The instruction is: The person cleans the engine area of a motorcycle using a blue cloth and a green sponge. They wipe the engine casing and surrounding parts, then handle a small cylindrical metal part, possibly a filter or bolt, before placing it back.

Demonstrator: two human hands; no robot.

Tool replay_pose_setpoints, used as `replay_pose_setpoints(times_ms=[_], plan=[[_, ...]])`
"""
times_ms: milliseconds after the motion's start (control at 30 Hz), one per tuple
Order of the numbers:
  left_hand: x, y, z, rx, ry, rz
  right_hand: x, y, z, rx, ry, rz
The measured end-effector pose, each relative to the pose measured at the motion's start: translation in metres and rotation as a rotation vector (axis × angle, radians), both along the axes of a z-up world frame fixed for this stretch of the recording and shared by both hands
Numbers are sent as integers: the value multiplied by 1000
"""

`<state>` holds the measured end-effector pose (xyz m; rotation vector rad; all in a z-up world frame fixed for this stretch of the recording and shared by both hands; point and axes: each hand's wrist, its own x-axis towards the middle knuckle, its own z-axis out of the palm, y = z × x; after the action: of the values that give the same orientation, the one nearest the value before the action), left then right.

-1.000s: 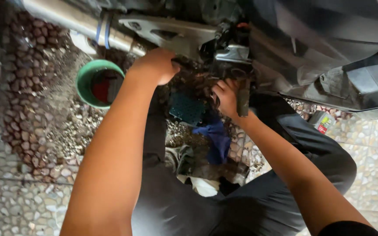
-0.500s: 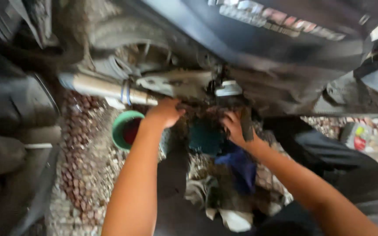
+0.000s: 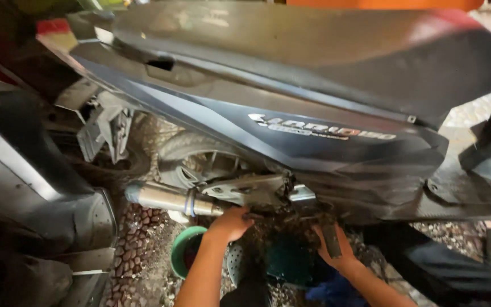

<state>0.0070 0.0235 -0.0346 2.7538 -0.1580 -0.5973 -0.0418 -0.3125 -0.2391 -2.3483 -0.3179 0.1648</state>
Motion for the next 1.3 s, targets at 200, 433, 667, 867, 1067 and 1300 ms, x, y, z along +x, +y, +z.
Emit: replay_pose_setpoints(times_ms=[200,433,667,867,1067,1300], plan=[[-2,-4,5,51,69,36,-3,-2,30,-85,209,-46],[5,-11,11,3,53,46,-5,-7,31,-59,-431,-76],[30,-2,-6,11,-7,-20,-54,-39,-238,184,-168,-100],[74,7,-28,135,6,-93,-79,-61,-271,-145,-204,260],[25,14,24,-222,-184,-29,-137,-15,-19,-62,36,132],[-16,33,34,-194,-313,11,-149,-5,-49,-163,171,0]])
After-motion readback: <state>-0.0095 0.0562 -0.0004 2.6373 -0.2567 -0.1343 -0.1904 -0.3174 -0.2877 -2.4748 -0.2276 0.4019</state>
